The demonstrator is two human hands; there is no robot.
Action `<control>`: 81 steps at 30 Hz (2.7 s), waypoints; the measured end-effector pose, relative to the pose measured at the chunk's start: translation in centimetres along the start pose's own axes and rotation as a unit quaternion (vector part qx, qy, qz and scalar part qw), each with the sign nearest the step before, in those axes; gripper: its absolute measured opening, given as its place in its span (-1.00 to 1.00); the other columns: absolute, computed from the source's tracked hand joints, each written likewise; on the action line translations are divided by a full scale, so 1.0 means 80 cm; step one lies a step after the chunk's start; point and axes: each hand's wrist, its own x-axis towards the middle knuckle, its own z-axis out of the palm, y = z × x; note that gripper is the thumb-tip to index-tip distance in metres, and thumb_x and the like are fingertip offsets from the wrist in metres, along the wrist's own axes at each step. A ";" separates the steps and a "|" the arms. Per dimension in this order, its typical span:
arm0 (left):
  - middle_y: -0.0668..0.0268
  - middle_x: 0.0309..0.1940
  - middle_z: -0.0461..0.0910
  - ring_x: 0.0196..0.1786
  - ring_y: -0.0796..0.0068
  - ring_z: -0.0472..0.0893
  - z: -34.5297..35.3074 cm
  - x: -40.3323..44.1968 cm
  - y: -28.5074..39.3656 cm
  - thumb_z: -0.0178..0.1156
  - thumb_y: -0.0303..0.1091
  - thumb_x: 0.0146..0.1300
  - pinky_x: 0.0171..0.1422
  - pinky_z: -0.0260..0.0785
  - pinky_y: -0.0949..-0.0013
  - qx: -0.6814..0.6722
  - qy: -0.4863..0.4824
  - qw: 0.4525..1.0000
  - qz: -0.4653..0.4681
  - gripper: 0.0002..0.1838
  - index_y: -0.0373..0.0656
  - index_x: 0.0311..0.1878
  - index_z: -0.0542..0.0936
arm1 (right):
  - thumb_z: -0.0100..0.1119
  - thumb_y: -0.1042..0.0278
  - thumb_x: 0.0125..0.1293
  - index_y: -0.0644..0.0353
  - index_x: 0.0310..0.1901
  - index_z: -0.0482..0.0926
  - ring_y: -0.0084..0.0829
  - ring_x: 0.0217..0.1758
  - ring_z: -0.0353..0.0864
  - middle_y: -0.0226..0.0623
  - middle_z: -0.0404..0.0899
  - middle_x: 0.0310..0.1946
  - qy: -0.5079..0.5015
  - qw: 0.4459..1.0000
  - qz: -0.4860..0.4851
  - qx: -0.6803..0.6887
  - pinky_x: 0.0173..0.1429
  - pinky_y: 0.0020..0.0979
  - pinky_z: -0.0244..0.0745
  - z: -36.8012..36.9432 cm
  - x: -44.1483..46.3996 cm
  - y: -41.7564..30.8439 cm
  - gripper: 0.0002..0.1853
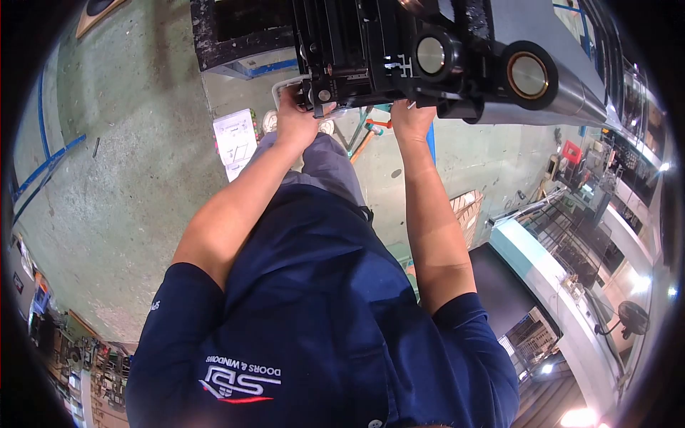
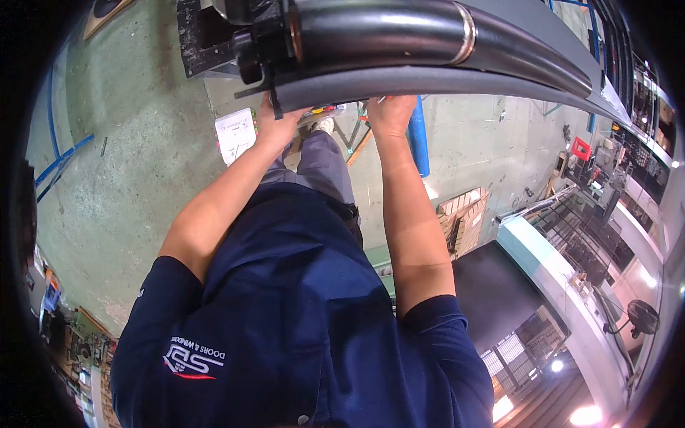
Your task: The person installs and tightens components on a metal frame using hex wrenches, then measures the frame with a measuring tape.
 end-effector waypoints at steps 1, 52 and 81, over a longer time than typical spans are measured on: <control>0.06 0.03 0.65 0.03 0.32 0.71 0.000 0.001 -0.001 0.58 -0.44 0.01 0.13 0.57 0.38 0.003 0.003 1.000 -0.006 -0.19 -0.38 0.25 0.28 | 0.31 0.61 0.06 0.26 -0.18 0.67 0.12 -0.02 0.63 0.01 0.68 -0.18 -0.001 1.000 -0.019 -0.013 0.08 -0.11 0.51 -0.003 0.002 -0.008 -0.76; 0.09 0.00 0.69 0.08 0.25 0.68 0.001 -0.003 0.002 0.54 -0.40 0.05 0.23 0.46 0.29 0.023 0.025 0.999 -0.041 -0.35 -0.36 0.18 0.43 | 0.23 0.48 0.18 0.10 -0.08 0.72 0.08 -0.10 0.70 -0.07 0.73 -0.19 -0.078 0.989 -0.037 -0.122 -0.03 -0.10 0.62 -0.021 0.022 -0.019 -0.74; -0.02 -0.03 0.70 0.09 0.06 0.69 0.019 0.030 -0.068 0.67 -0.14 -0.12 0.16 0.51 0.18 -0.066 0.057 0.996 0.036 -0.20 -0.30 0.13 0.46 | 0.21 0.53 0.32 0.29 -0.08 0.64 -0.28 -0.20 0.77 -0.16 0.74 -0.26 -0.100 0.985 -0.053 0.132 -0.08 -0.39 0.59 0.042 -0.018 -0.079 -0.83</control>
